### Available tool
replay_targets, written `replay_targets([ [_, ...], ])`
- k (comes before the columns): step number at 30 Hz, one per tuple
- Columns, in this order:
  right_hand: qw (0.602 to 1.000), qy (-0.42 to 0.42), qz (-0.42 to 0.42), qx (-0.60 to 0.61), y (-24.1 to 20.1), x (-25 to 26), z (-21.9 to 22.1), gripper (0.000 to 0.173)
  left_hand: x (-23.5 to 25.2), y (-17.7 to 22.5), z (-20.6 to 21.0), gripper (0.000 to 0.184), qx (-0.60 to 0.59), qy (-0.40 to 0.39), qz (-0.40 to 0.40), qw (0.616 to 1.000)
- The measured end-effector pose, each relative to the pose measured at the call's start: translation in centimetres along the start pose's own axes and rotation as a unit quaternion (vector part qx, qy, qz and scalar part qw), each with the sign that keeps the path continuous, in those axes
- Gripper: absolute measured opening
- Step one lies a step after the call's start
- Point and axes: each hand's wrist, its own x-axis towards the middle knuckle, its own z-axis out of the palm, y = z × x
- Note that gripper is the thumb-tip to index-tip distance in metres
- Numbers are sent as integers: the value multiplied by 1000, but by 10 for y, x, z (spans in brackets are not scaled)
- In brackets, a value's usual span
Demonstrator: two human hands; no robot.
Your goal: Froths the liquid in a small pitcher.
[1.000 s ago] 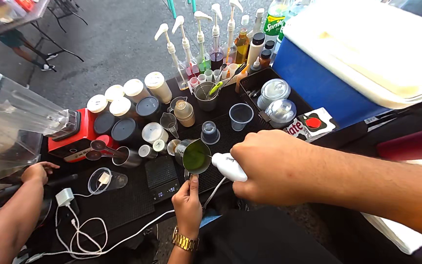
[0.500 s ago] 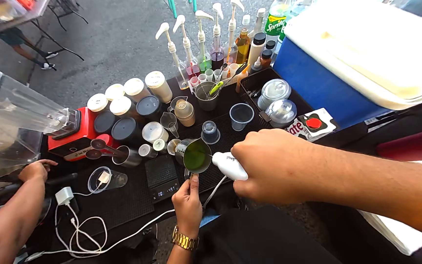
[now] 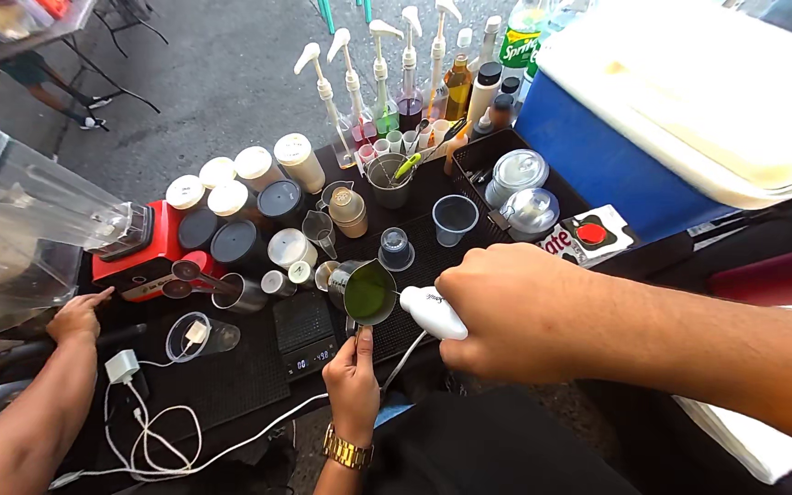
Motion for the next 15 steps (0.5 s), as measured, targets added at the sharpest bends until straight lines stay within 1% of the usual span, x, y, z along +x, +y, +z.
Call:
replay_targets([
  [15, 1000, 1, -5, -5, 4, 4, 1, 24, 1, 0, 4, 28, -9, -3, -9, 1000],
])
